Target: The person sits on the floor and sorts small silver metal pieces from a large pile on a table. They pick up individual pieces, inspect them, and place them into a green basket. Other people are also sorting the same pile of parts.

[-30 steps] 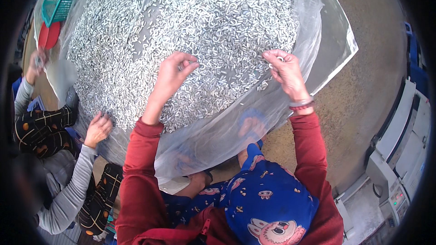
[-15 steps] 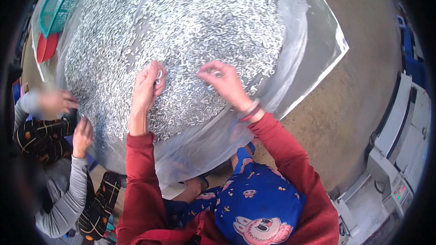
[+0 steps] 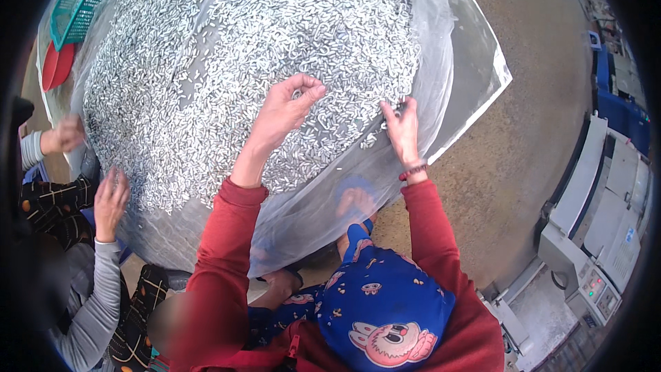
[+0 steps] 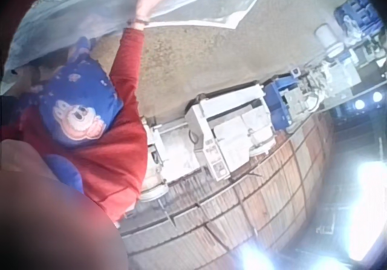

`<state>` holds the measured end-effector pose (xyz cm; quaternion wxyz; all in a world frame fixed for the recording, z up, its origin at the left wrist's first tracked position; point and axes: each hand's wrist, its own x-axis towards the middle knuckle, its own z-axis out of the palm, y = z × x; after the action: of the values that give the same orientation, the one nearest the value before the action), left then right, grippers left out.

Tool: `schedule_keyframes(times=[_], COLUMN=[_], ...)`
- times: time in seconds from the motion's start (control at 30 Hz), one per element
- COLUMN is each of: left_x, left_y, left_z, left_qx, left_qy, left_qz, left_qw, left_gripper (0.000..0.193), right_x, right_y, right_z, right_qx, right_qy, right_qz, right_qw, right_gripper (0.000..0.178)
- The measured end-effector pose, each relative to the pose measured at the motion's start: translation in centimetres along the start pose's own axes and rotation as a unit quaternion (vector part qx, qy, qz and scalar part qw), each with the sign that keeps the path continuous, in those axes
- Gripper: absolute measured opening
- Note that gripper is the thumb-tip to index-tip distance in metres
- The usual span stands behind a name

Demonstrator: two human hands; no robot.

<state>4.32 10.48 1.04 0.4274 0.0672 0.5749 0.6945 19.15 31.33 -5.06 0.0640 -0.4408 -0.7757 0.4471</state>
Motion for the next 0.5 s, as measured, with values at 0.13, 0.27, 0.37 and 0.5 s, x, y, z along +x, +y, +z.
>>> schedule_keyframes(times=[0.13,0.27,0.37,0.5], left_x=[-0.7,-2.5,-3.5,-4.3], left_y=[-0.9,-1.1,-0.4,1.7], left_z=[-2.4,-6.4,-8.6,-10.5], left_qx=[-0.092,-0.131,-0.13,-0.073], left_qy=[0.054,0.142,0.179,0.236], left_qz=[-0.008,0.0,0.004,0.021], left_qw=[0.994,0.981,0.975,0.969], left_gripper=[0.016,0.015,0.014,0.015], right_x=[2.4,2.3,0.3,-3.3], right_y=[-2.6,-5.2,-7.4,-11.2], right_z=[2.1,4.6,7.2,12.4], right_qx=[-0.18,-0.316,-0.34,-0.238], right_qy=[-0.022,-0.118,-0.198,-0.357], right_qz=[-0.155,-0.147,-0.203,-0.284], right_qw=[0.971,0.93,0.897,0.858], right_gripper=[0.053,0.058,0.063,0.043])
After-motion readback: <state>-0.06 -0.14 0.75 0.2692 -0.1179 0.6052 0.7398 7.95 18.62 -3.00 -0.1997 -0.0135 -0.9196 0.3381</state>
